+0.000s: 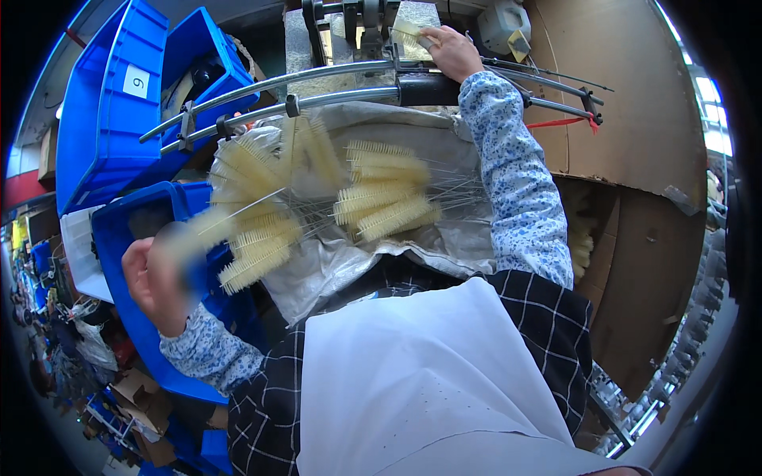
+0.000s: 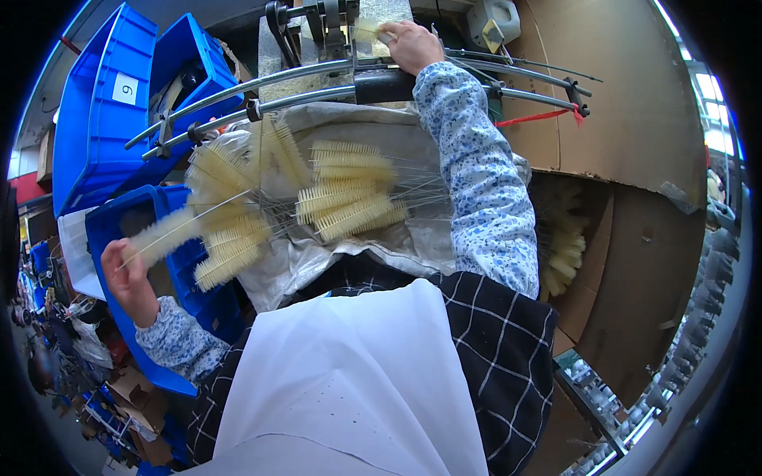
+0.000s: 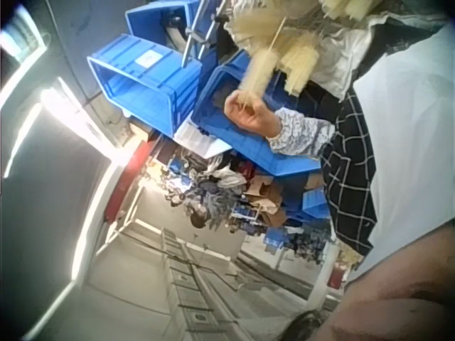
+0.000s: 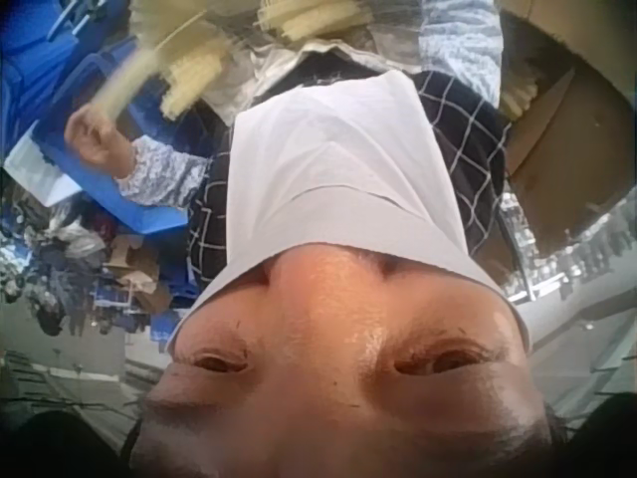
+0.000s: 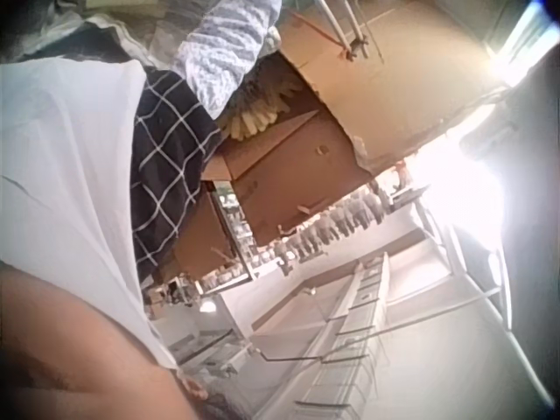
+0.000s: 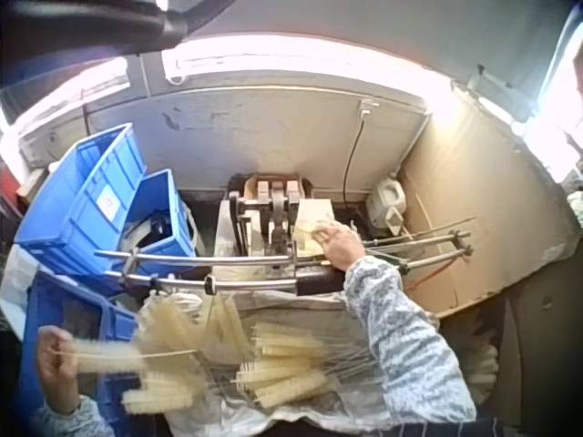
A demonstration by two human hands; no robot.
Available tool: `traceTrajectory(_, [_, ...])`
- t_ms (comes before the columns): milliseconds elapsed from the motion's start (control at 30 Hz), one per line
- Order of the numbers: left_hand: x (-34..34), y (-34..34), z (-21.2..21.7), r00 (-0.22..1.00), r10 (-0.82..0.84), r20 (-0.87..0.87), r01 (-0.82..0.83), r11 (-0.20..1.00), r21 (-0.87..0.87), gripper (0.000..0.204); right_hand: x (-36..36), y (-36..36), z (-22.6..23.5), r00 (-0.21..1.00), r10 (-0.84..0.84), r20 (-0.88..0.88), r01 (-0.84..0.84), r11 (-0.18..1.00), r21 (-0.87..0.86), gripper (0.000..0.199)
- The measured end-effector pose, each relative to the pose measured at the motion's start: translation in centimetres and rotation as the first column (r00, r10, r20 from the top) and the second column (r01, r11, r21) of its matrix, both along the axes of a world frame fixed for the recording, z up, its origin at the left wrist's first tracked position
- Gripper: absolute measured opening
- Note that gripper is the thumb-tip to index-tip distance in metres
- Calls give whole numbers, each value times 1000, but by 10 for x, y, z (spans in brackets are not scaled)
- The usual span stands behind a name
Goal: The person repeatedly picks up a wire rod with bristles and inserts it into a metal jig on a workbench. They then remove the assembled brush and place it into a blue bin. The process is repeated continuously throughout the video.
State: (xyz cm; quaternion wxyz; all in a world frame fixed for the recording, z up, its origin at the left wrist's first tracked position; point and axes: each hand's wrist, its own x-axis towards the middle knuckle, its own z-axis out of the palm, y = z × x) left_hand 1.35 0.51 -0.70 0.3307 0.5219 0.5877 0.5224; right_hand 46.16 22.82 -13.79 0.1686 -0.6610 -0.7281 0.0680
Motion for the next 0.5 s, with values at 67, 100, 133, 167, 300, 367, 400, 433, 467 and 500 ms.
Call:
traceTrajectory(67, [-6, -5, 2, 999, 30, 33, -32, 998, 57, 32, 2, 4, -3, 998, 54, 30, -56, 997, 58, 27])
traceTrajectory(100, [-8, -7, 3, 998, 44, 50, -48, 995, 85, 33, 3, 4, -4, 996, 80, 45, -83, 993, 86, 27])
traceTrajectory(133, [-4, -7, 3, 994, 42, 97, -51, 995, 92, 33, -1, 2, 4, 988, 64, 139, -71, 996, 51, 29])
traceTrajectory(167, [-4, -7, 2, 994, 23, 110, -32, 996, 79, 33, -2, 3, 3, 982, 61, 179, -72, 996, 58, 29])
traceTrajectory(300, [2, -3, -8, 989, -41, 142, 42, 999, -2, 32, -3, 11, -3, 948, 65, 312, -101, 990, 101, 28])
traceTrajectory(367, [7, 1, -15, 987, -68, 146, 74, 996, -41, 33, -8, 13, 10, 926, 110, 360, -170, 975, 140, 30])
traceTrajectory(400, [9, 3, -18, 987, -81, 141, 89, 995, -51, 33, -9, 11, 17, 965, 131, 228, -158, 982, 104, 21])
traceTrajectory(433, [12, 6, -20, 986, -95, 136, 104, 993, -61, 33, -6, 14, 14, 962, 146, 229, -178, 976, 126, 21])
traceTrajectory(467, [17, 8, -20, 986, -93, 135, 101, 994, -50, 33, -1, 19, 7, 959, 160, 232, -198, 969, 148, 21])
traceTrajectory(500, [18, 9, -19, 988, -92, 122, 97, 995, -32, 33, 3, 20, 1, 956, 173, 237, -216, 961, 170, 22])
